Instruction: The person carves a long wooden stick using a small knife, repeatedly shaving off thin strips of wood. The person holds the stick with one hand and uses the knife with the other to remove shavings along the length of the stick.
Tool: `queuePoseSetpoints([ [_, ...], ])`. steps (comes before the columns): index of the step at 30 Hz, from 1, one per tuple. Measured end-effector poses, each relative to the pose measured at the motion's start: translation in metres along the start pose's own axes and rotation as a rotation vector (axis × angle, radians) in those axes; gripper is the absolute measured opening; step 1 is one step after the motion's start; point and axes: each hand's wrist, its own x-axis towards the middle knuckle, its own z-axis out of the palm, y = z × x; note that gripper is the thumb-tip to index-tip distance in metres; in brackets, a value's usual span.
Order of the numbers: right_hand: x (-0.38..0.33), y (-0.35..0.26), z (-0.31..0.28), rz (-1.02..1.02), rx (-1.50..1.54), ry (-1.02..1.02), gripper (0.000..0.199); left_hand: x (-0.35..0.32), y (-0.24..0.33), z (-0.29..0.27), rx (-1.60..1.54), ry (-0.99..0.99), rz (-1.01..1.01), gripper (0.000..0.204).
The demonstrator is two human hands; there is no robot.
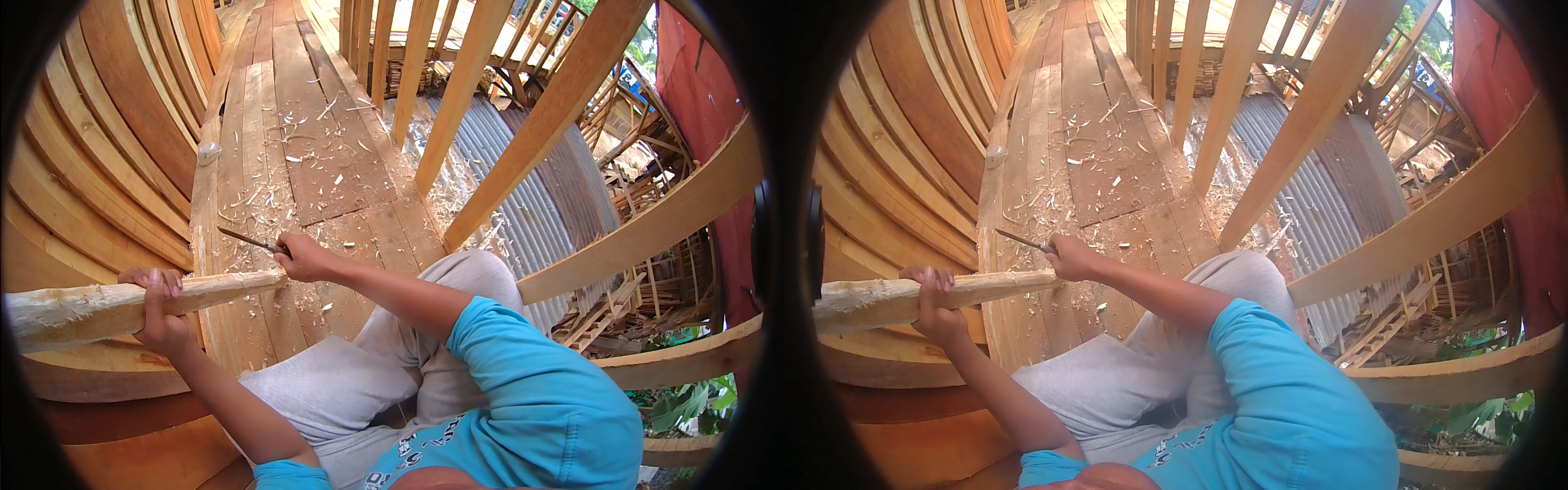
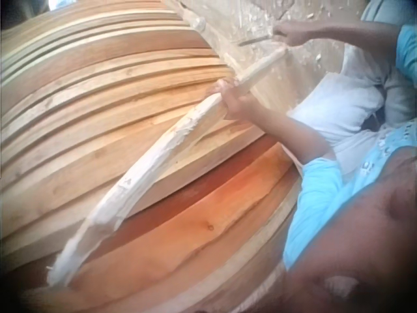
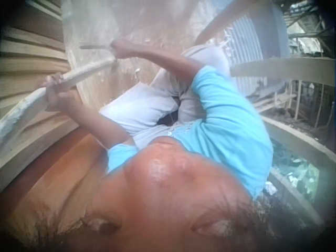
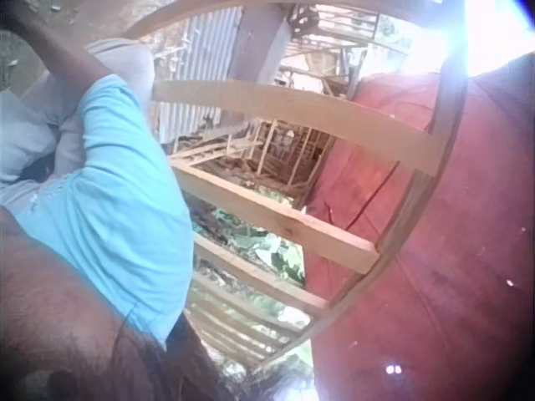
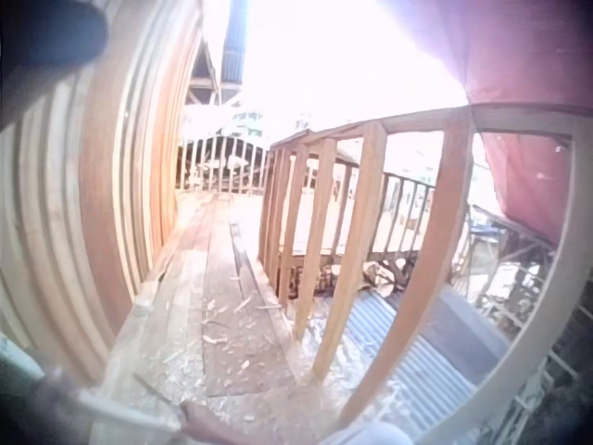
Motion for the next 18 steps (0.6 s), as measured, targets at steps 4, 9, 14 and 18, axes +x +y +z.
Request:
queuePoseSetpoints([
  [4,0.005,0.008,0.002,-0.016,-0.03,0.043,0.023,-0.002,-0.006,0.005,0.036,-0.016,0.015,0.017],
  [9,0.002,-0.008,-0.003,-0.084,-0.01,-0.037,0.023,0.003,-0.013,-0.009,0.059,0.005,0.0,0.017],
  [14,-0.005,-0.01,-0.009,-0.02,0.027,0.0,0.029,0.005,-0.021,-0.003,0.077,-0.034,0.029,0.028],
  [18,-0.002,-0.004,-0.008,0.031,0.031,-0.031,0.029,-0.002,-0.012,0.029,0.021,-0.103,0.135,0.056],
])
